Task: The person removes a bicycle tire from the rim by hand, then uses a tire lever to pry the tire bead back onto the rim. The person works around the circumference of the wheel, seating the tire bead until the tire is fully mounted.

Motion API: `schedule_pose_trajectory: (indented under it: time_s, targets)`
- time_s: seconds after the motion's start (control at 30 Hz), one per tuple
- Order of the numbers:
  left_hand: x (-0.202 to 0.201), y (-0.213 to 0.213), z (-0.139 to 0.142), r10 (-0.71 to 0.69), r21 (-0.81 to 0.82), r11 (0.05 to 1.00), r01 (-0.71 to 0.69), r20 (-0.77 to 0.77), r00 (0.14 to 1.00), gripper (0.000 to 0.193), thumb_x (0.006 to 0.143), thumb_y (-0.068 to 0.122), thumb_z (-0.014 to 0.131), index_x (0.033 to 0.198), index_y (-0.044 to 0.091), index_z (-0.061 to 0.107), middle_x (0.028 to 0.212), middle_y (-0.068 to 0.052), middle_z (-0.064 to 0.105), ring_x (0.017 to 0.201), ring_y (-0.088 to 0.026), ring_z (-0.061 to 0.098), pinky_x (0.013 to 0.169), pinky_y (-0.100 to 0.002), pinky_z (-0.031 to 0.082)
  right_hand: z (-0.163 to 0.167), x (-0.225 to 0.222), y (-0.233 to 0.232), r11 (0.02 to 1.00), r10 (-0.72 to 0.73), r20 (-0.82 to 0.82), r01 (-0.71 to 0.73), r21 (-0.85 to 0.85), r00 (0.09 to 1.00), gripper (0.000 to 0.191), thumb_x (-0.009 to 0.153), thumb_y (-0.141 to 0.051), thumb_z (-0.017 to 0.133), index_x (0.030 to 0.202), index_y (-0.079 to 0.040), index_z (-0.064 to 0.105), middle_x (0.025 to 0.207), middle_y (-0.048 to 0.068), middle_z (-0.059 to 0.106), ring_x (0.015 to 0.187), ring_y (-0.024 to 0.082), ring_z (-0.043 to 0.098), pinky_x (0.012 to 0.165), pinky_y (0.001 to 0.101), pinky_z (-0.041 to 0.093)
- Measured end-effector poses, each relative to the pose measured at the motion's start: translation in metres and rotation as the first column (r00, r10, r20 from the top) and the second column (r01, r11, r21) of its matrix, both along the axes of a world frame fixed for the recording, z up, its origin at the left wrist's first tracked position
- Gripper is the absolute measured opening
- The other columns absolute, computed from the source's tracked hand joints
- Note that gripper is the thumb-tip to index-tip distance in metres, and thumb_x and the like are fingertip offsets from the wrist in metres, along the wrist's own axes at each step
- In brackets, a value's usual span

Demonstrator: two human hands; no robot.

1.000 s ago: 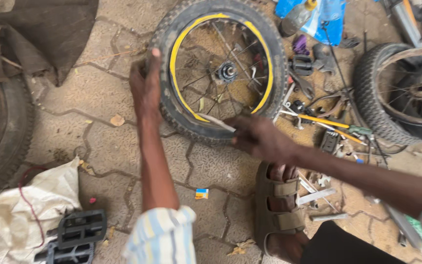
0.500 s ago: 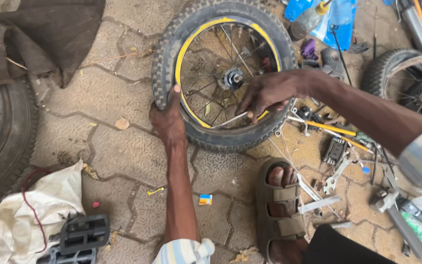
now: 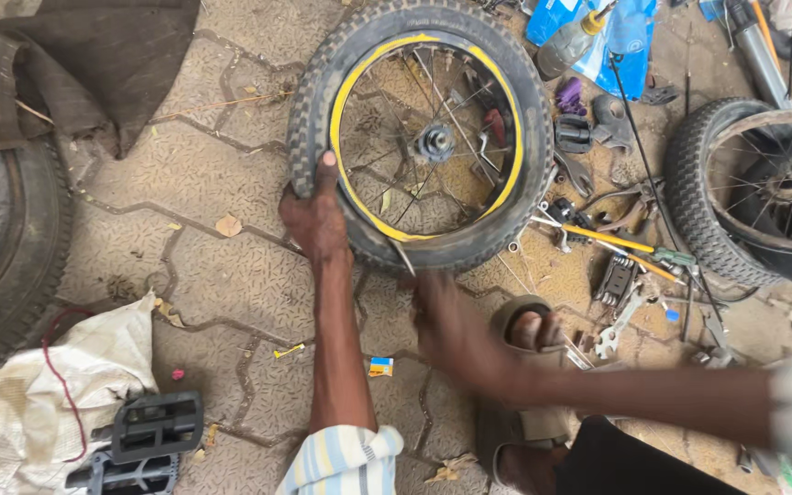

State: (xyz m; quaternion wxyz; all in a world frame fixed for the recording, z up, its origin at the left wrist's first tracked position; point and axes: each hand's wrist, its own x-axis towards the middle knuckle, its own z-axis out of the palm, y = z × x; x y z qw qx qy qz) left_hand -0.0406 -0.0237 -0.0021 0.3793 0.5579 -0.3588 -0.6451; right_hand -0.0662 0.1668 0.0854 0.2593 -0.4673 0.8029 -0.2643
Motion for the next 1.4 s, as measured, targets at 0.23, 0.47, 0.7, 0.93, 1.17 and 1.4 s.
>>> schedule_pose_trajectory:
  time_s: [0.23, 0.47, 0.7, 0.93, 1.17, 1.4]
  targets:
    - [0.003, -0.004, 0.003, -0.14, -0.032, 0.989, 0.141, 0.044, 0.989, 0.058, 0.081, 0.049, 0.081, 0.111, 0.0, 0.072, 0.102, -0.011, 0.074, 0.094, -0.023, 0.068, 0.082, -0.039, 0.051, -0.041, 0.04, 0.034, 0.994, -0.112, 0.062, 0.113, -0.007, 0.992, 0.032, 0.098, 0.002, 0.048, 0.13, -0.002, 0.045, 0.118, 0.026, 0.053, 0.094, 0.047, 0.062, 0.074, 0.0544, 0.05]
    - [-0.004, -0.042, 0.014, -0.27, -0.137, 0.95, 0.28, 0.086, 0.959, 0.079, 0.072, 0.065, 0.084, 0.112, -0.001, 0.064, 0.105, -0.012, 0.07, 0.096, -0.023, 0.067, 0.084, -0.042, 0.055, -0.01, -0.047, 0.025, 0.954, 0.263, -0.035, -0.254, 0.16, 0.964, 0.067, 0.085, 0.0, 0.052, 0.148, -0.003, 0.031, 0.135, 0.032, 0.052, 0.089, 0.047, 0.068, 0.071, 0.0537, 0.055]
    - [0.003, -0.051, 0.023, -0.334, -0.102, 0.929, 0.354, 0.172, 0.927, 0.086, 0.082, 0.075, 0.065, 0.125, 0.0, 0.064, 0.105, -0.013, 0.059, 0.093, -0.021, 0.058, 0.082, -0.043, 0.051, 0.029, -0.135, -0.005, 0.861, 0.508, -0.079, -0.509, 0.009, 0.858, 0.04, 0.096, -0.017, 0.064, 0.134, -0.004, 0.059, 0.099, 0.016, 0.074, 0.077, 0.025, 0.077, 0.065, 0.0407, 0.061]
    - [0.003, 0.01, 0.002, -0.061, -0.084, 0.995, 0.055, -0.078, 0.995, 0.078, 0.081, 0.055, 0.077, 0.132, -0.002, 0.06, 0.122, -0.014, 0.07, 0.108, -0.025, 0.066, 0.093, -0.04, 0.052, 0.047, -0.177, -0.032, 0.74, 0.142, 0.442, -0.391, 0.547, 0.886, 0.046, 0.088, -0.02, 0.063, 0.133, -0.015, 0.067, 0.077, 0.007, 0.078, 0.041, 0.014, 0.049, 0.037, 0.0327, 0.041]
    - [0.0, 0.014, -0.002, 0.021, -0.152, 0.988, -0.018, 0.021, 1.0, 0.064, 0.083, 0.051, 0.079, 0.117, -0.002, 0.07, 0.105, -0.011, 0.074, 0.093, -0.024, 0.066, 0.085, -0.039, 0.053, 0.021, -0.213, -0.096, 0.479, 0.3, 0.581, -0.646, 0.594, 0.756, 0.051, 0.089, -0.024, 0.062, 0.14, -0.018, 0.064, 0.072, 0.015, 0.074, 0.04, 0.012, 0.039, 0.035, 0.0292, 0.033]
    - [-0.001, 0.017, 0.002, 0.077, -0.175, 0.983, -0.061, 0.09, 0.993, 0.063, 0.082, 0.053, 0.078, 0.114, -0.001, 0.07, 0.101, -0.009, 0.074, 0.089, -0.024, 0.067, 0.082, -0.039, 0.053, 0.035, -0.163, -0.123, 0.431, 0.683, 0.333, -0.727, 0.534, 0.65, 0.023, 0.085, -0.014, 0.064, 0.1, 0.002, 0.071, 0.075, 0.015, 0.067, 0.057, 0.015, 0.06, 0.043, 0.0325, 0.045]
